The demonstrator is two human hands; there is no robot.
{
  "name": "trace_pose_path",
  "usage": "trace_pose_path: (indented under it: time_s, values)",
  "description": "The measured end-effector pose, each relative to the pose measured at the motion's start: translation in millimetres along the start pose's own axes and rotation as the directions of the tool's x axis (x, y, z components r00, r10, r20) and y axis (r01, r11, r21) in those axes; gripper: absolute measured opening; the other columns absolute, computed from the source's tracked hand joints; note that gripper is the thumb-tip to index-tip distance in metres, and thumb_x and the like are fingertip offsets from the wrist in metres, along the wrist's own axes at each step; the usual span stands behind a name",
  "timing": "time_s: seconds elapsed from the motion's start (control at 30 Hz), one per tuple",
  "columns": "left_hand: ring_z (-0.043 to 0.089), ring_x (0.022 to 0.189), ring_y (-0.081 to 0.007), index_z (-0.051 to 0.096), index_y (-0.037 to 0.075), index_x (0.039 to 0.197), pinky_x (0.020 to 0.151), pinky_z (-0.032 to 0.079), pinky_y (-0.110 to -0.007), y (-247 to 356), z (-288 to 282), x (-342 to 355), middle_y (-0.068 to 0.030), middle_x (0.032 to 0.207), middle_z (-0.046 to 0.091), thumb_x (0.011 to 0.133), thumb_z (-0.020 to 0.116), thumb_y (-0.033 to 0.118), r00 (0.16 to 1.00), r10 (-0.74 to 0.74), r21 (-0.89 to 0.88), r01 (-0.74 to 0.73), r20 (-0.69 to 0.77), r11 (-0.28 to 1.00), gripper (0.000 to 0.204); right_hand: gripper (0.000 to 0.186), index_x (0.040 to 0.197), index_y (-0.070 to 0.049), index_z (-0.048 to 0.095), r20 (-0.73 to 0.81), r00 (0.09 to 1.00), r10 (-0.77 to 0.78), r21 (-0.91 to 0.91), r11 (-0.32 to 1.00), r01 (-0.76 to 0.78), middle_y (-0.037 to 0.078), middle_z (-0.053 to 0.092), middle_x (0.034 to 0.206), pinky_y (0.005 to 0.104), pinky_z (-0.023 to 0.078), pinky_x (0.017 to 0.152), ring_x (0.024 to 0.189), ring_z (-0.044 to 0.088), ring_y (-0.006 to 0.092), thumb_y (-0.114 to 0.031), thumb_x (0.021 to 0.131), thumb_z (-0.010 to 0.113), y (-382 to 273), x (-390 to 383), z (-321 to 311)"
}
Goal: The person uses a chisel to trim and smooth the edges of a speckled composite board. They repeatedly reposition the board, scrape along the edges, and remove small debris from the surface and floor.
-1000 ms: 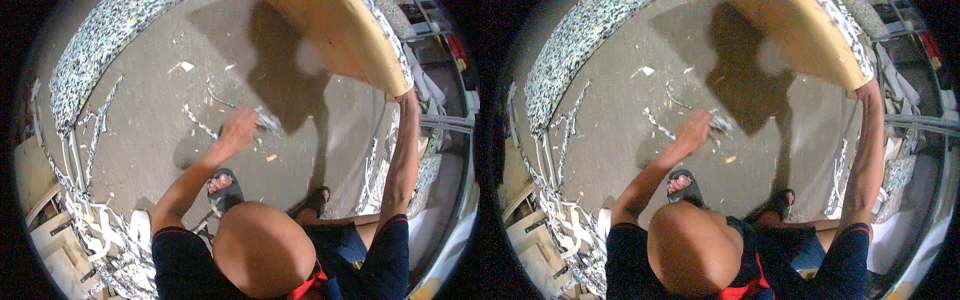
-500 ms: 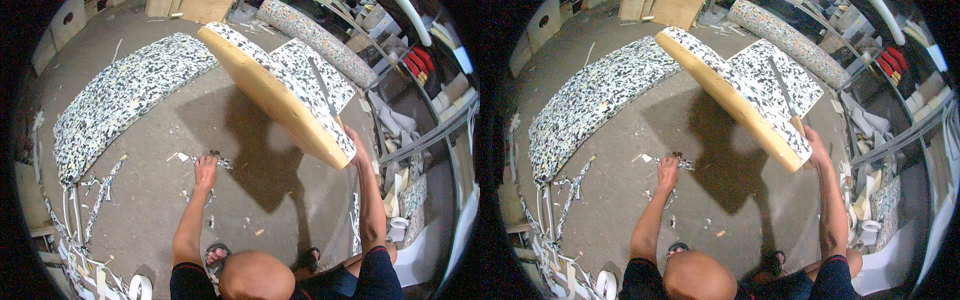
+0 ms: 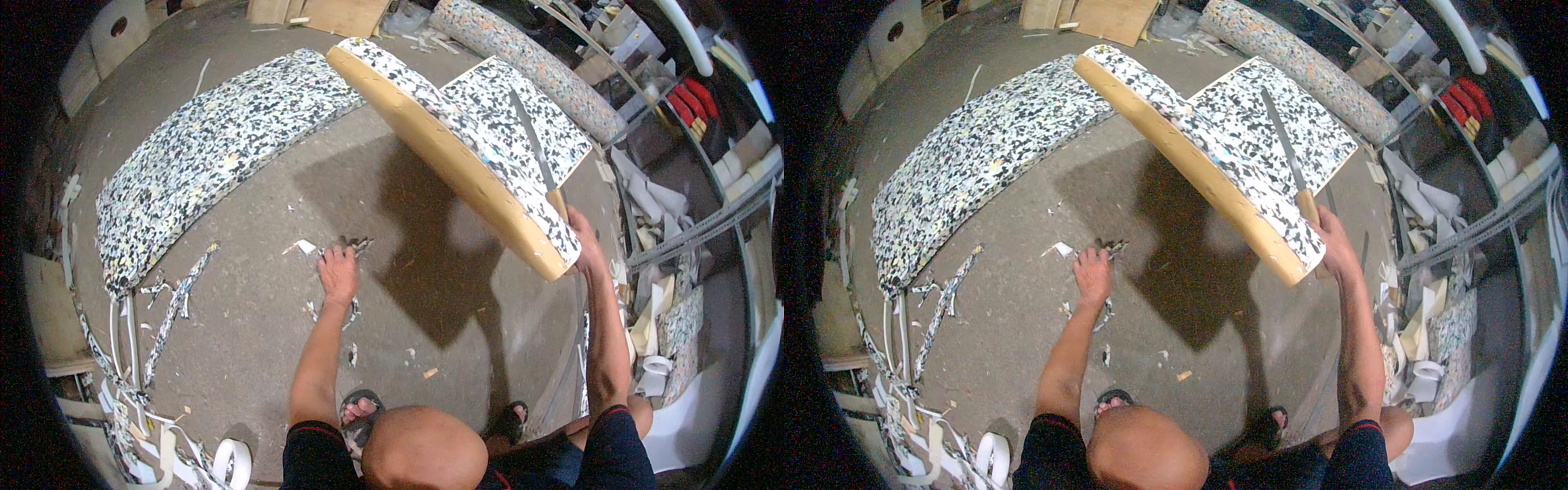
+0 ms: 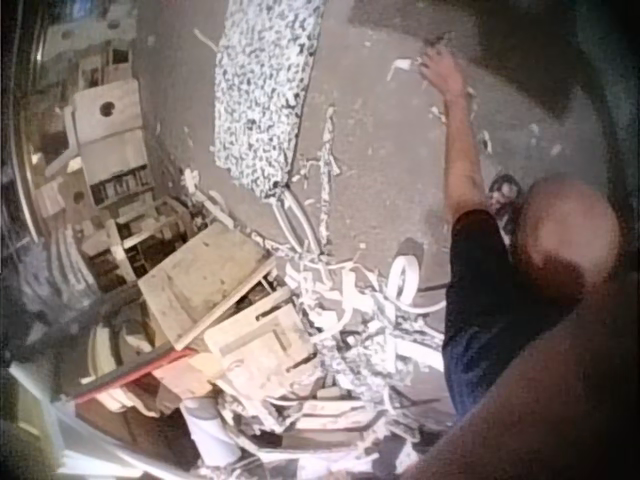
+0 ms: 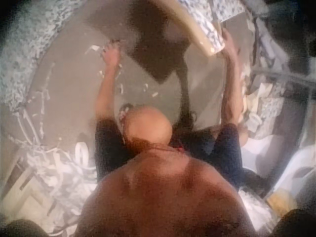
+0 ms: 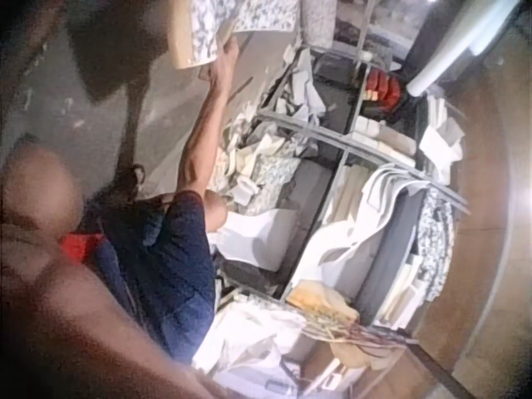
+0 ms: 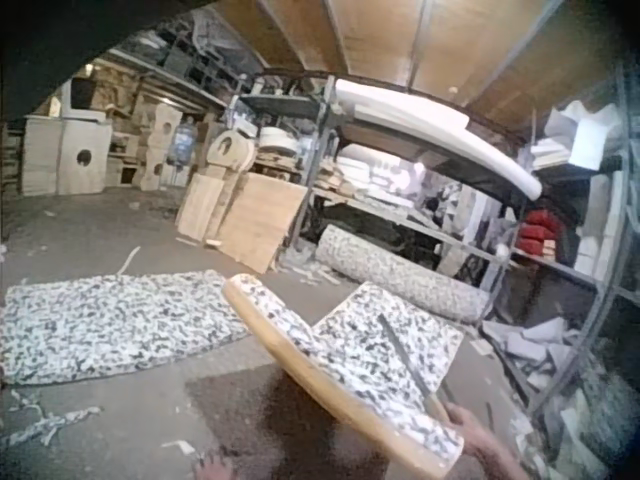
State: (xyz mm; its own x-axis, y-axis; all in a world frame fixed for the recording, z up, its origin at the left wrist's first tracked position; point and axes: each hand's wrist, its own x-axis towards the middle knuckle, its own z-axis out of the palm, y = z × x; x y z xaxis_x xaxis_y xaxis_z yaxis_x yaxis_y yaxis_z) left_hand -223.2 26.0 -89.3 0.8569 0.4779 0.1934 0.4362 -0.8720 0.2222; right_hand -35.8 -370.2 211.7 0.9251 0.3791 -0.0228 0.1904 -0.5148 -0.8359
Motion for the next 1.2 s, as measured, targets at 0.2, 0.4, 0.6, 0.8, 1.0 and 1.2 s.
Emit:
trace_pose_path:
  time_s: [0.2, 0.4, 0.6, 0.8, 1.0, 1.2]
  values:
    - [0.067, 0.107, -0.0326, 0.063, 0.008, 0.108, 0.086, 0.057, -0.047, -18.2, 4.9, 16.7, -0.0155, 0.105, 0.065, 0.096, 0.055, 0.009, 0.988, 0.043, -0.123, -0.024, 0.149, 0.992, 0.015, 0.046, 0.133, 0.009, 0.056, -0.023, 1.000, -0.003, -0.091, 0.996, 0.001, 0.016, 0.069, 0.123, 0.0332, 0.049, 0.097, 0.110, 0.063, 0.0179, -0.020, 0.099, 0.063, -5.0, -6.1, 1.7]
    - [0.060, 0.120, -0.0459, 0.059, -0.001, 0.133, 0.103, 0.048, -0.055, -129.4, -24.0, -12.6, -0.0252, 0.124, 0.064, 0.098, 0.056, 0.014, 0.992, 0.018, -0.178, -0.041, -0.125, 0.983, 0.038, 0.050, 0.138, 0.008, 0.054, 0.002, 1.000, 0.026, 0.007, 1.000, -0.026, 0.017, 0.068, 0.125, 0.0361, 0.050, 0.098, 0.111, 0.064, 0.0208, -0.020, 0.097, 0.062, -14.4, -5.8, 10.8]
    - [0.060, 0.122, -0.0423, 0.036, 0.003, 0.158, 0.105, 0.047, -0.051, -373.6, -216.8, -106.3, -0.0258, 0.140, 0.058, 0.084, 0.075, 0.037, 0.665, -0.701, 0.521, 0.706, -0.255, 0.480, 0.090, 0.047, 0.130, 0.007, 0.058, -0.052, 0.995, 0.082, -0.229, 0.969, -0.091, 0.015, 0.069, 0.118, 0.0362, 0.049, 0.095, 0.107, 0.063, 0.0197, -0.028, 0.098, 0.062, -26.7, -10.3, 13.0]
    - [0.051, 0.137, -0.0391, 0.040, 0.004, 0.156, 0.109, 0.045, -0.049, -309.9, -277.3, -81.9, -0.0218, 0.154, 0.048, 0.106, 0.052, 0.040, 0.793, -0.590, -0.753, 0.294, -0.152, 0.589, 0.063, 0.033, 0.114, 0.006, 0.057, -0.036, 0.996, 0.077, -0.141, 0.987, -0.081, 0.015, 0.069, 0.090, 0.0358, 0.055, 0.065, 0.074, 0.069, 0.0209, -0.021, 0.096, 0.063, -21.5, -23.2, 29.0]
    - [0.034, 0.148, -0.0343, 0.033, 0.008, 0.159, 0.116, 0.036, -0.058, -93.2, -204.0, 90.9, -0.0123, 0.161, 0.038, 0.096, 0.065, 0.036, 0.931, -0.330, -0.968, -0.078, -0.157, 0.239, 0.076, 0.040, 0.123, 0.005, 0.059, -0.178, 0.973, -0.145, -0.144, 0.982, 0.120, 0.025, 0.070, 0.103, 0.0447, 0.052, 0.087, 0.099, 0.069, 0.0317, -0.021, 0.094, 0.066, -12.9, -44.1, 61.7]
    - [0.046, 0.140, -0.0372, 0.042, 0.006, 0.152, 0.114, 0.039, -0.060, -50.4, -187.7, 241.8, -0.0223, 0.154, 0.044, 0.092, 0.071, 0.058, 0.919, -0.333, -0.896, 0.044, 0.210, -0.443, 0.085, 0.036, 0.120, 0.001, 0.060, -0.174, 0.984, 0.026, -0.269, 0.960, -0.073, 0.029, 0.070, 0.097, 0.0471, 0.052, 0.081, 0.091, 0.072, 0.0395, -0.022, 0.093, 0.067, -19.3, -70.2, 87.2]
